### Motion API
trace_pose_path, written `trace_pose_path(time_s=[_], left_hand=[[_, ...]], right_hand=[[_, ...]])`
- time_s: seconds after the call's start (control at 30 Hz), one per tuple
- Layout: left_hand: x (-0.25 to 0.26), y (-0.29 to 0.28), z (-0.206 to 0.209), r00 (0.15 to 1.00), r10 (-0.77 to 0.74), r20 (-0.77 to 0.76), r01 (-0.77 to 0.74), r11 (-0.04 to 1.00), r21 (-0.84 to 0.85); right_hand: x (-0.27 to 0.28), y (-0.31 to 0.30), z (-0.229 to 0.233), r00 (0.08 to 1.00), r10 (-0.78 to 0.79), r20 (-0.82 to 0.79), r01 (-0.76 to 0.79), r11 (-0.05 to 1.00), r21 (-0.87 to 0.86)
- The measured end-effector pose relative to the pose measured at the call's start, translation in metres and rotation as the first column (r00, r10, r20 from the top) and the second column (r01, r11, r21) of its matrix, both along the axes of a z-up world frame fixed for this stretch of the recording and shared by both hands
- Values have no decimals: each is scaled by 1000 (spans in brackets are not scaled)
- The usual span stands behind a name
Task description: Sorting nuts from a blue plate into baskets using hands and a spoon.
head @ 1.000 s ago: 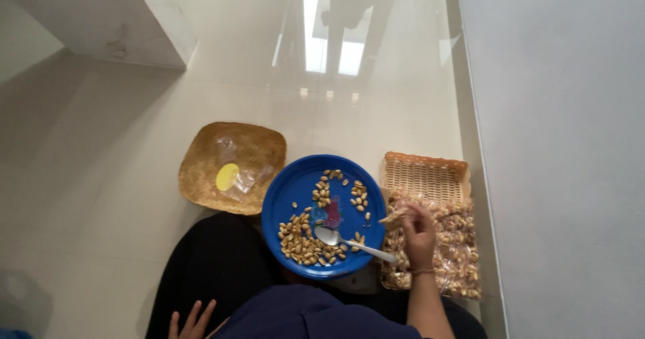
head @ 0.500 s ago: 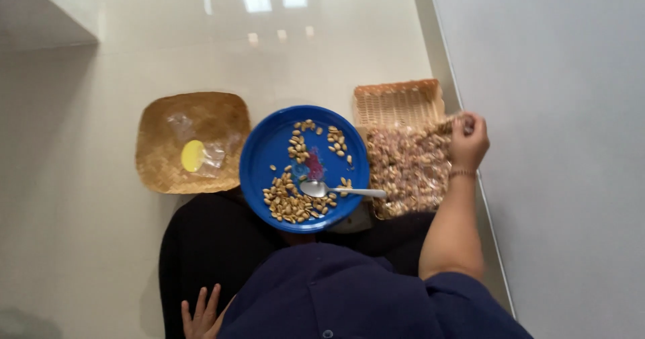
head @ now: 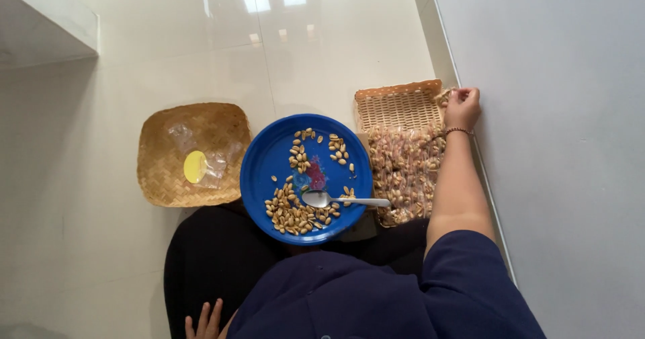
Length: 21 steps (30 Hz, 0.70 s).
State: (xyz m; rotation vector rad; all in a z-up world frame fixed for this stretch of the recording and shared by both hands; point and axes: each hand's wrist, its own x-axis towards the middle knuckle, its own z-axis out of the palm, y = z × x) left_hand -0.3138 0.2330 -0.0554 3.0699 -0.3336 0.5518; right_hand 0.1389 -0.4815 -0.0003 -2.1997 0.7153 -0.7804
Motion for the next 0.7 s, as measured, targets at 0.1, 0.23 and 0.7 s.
trace_pose_path(time_s=[0.1, 0.23, 0.7], left_hand=[[-1, 9, -11, 999, -32, -41, 32, 999, 18], [6, -4, -6, 997, 26, 69, -23, 999, -50], [5, 0, -23, 997, 51, 55, -48, 997, -54]], right_hand=[[11, 2, -3, 979, -3, -204, 1, 1000, -13], [6, -16, -30, 876, -6, -483, -113, 969, -219], [5, 0, -13, 660, -152, -736, -115, 947, -299]])
